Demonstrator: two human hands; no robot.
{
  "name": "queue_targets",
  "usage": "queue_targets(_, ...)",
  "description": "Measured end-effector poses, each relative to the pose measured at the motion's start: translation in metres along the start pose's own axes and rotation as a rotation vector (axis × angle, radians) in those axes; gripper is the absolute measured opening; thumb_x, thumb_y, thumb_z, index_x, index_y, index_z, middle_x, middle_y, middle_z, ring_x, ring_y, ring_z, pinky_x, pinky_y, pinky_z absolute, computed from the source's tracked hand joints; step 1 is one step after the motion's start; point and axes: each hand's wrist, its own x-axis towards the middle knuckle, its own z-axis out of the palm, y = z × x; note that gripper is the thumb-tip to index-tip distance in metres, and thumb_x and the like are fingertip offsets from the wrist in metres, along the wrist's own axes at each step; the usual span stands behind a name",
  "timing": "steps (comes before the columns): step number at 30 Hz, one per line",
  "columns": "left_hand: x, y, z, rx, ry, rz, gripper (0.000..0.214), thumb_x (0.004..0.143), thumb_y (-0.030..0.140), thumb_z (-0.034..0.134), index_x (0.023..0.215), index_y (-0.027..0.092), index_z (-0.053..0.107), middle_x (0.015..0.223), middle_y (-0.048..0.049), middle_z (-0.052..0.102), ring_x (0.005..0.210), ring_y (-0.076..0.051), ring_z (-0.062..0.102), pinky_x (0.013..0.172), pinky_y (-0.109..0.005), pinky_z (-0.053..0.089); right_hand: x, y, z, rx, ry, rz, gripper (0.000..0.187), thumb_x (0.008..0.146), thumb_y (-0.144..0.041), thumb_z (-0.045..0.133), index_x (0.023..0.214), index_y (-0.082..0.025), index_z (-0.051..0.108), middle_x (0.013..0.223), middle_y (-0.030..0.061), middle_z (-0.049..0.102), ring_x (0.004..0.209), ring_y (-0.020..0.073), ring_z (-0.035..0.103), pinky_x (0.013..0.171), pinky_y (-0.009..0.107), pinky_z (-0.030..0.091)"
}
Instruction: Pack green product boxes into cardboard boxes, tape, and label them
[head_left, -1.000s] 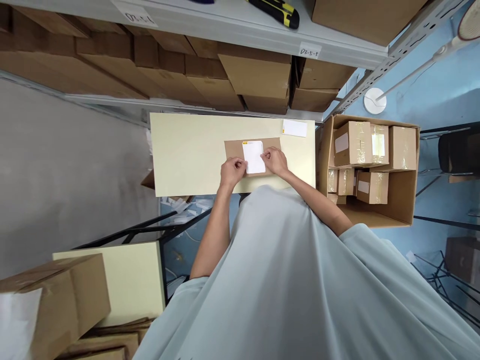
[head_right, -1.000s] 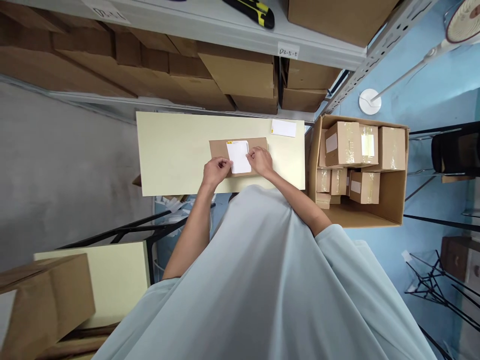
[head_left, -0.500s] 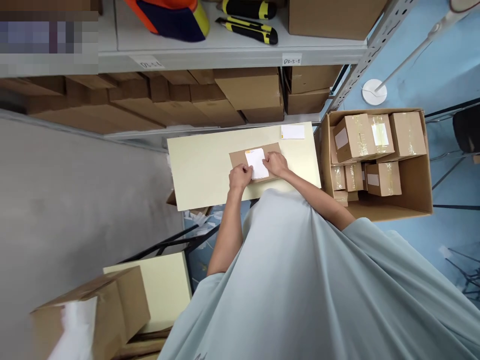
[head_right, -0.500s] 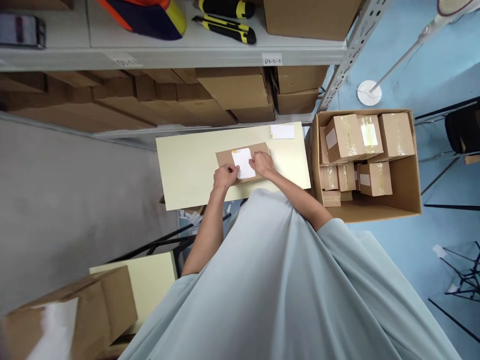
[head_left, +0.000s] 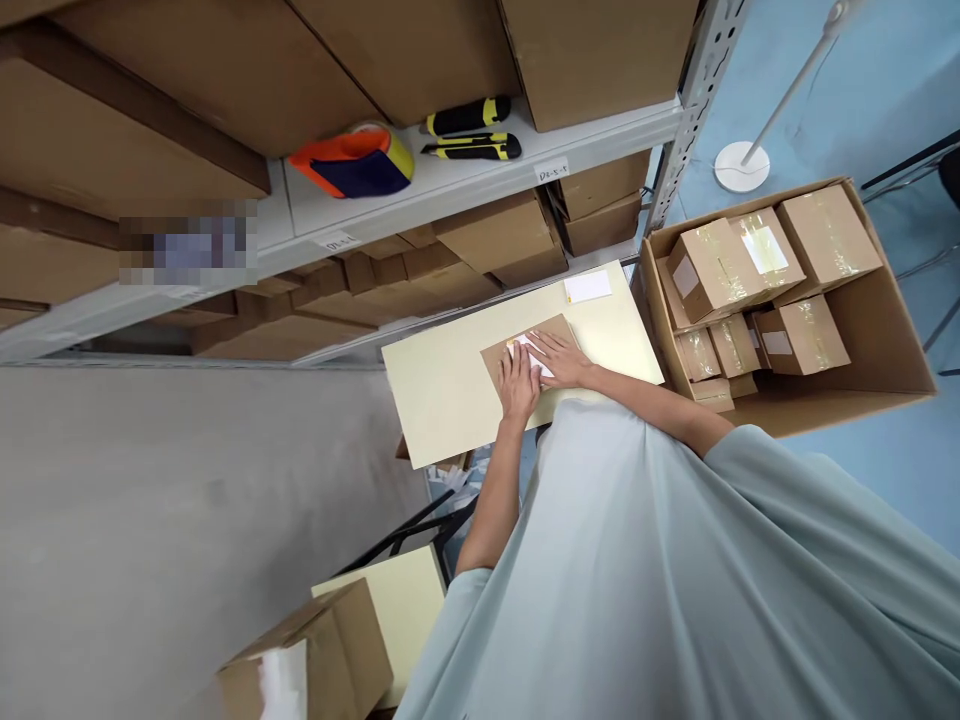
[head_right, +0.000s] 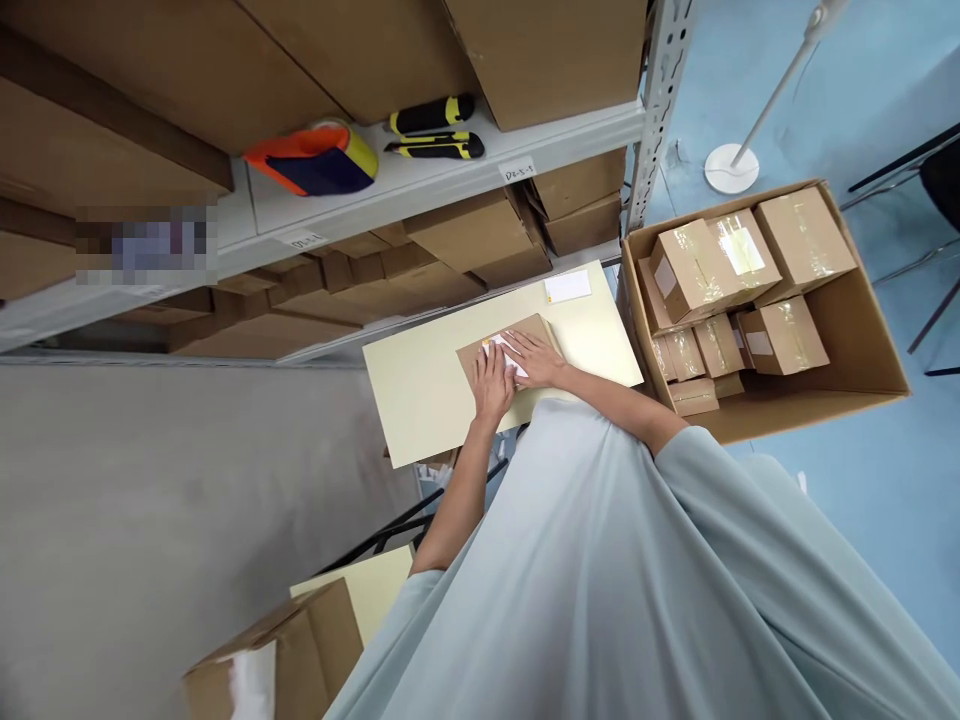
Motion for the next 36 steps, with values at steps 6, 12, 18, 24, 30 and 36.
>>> queue_targets(6,-0.004,-0.033,-0.010,0.053,-0.134,0.054,0.086,0.116,0.059,0.032,0.185,0.009,0.031,0.194,-0.0196,0.024,0.184,-0.037,0.012,0.148,-0.058,0.002,0.001,0.008,0.007,0.029,-0.013,0.053,0.073,0.114,-0.041,0.052,0.178,-0.007,0.044,0.192,0.0220,0.028,0.183,0.0348,0.022,0.149,0.055,0.018)
queue_targets(12,-0.003,-0.041,-0.018,0.078,-0.110,0.086,0.084,0.115,0.057,0.034,0.185,0.010,0.033,0.192,-0.0192,0.028,0.182,-0.039,0.020,0.147,-0.057,0.009,-0.001,0.011,0.005,0.012,0.011,0.113,0.082,0.116,-0.049,0.051,0.182,-0.004,0.035,0.193,0.0222,0.025,0.183,0.0364,0.018,0.150,0.055,0.010)
queue_targets(18,0.009,-0.036,-0.009,0.094,-0.068,0.026,0.082,0.117,0.052,0.031,0.185,0.007,0.032,0.192,-0.0225,0.025,0.179,-0.044,0.023,0.143,-0.066,0.012,0.000,0.019,0.011,-0.034,-0.013,0.095,0.093,0.114,-0.064,0.054,0.183,-0.005,0.034,0.192,0.0238,0.025,0.182,0.0420,0.019,0.148,0.064,0.015)
queue_targets(24,0.010,-0.064,-0.009,0.016,-0.158,0.232,0.106,0.109,0.082,0.042,0.183,0.006,0.036,0.192,-0.0254,0.023,0.183,-0.043,0.007,0.145,-0.064,-0.001,0.001,0.028,0.017,-0.012,-0.011,0.095,0.074,0.121,-0.047,0.034,0.186,-0.011,0.030,0.194,0.0174,0.022,0.184,0.0356,0.014,0.149,0.067,0.012)
queue_targets(30,0.011,-0.065,-0.004,-0.075,-0.102,0.179,0.086,0.116,0.067,0.037,0.182,0.012,0.041,0.192,-0.0220,0.029,0.184,-0.038,0.011,0.147,-0.064,-0.001,0.003,0.028,0.015,0.023,-0.023,0.134,0.068,0.122,-0.039,0.029,0.185,-0.013,0.034,0.195,0.0143,0.024,0.184,0.0311,0.014,0.150,0.064,0.012)
queue_targets(36,0.011,-0.062,-0.001,-0.122,-0.085,0.124,0.076,0.118,0.054,0.035,0.182,0.013,0.042,0.191,-0.0198,0.031,0.183,-0.037,0.014,0.147,-0.063,-0.001,0.005,0.032,0.016,0.107,-0.018,0.189,0.065,0.123,-0.034,0.028,0.186,-0.022,0.034,0.192,0.0094,0.035,0.183,0.0273,0.022,0.151,0.063,0.015)
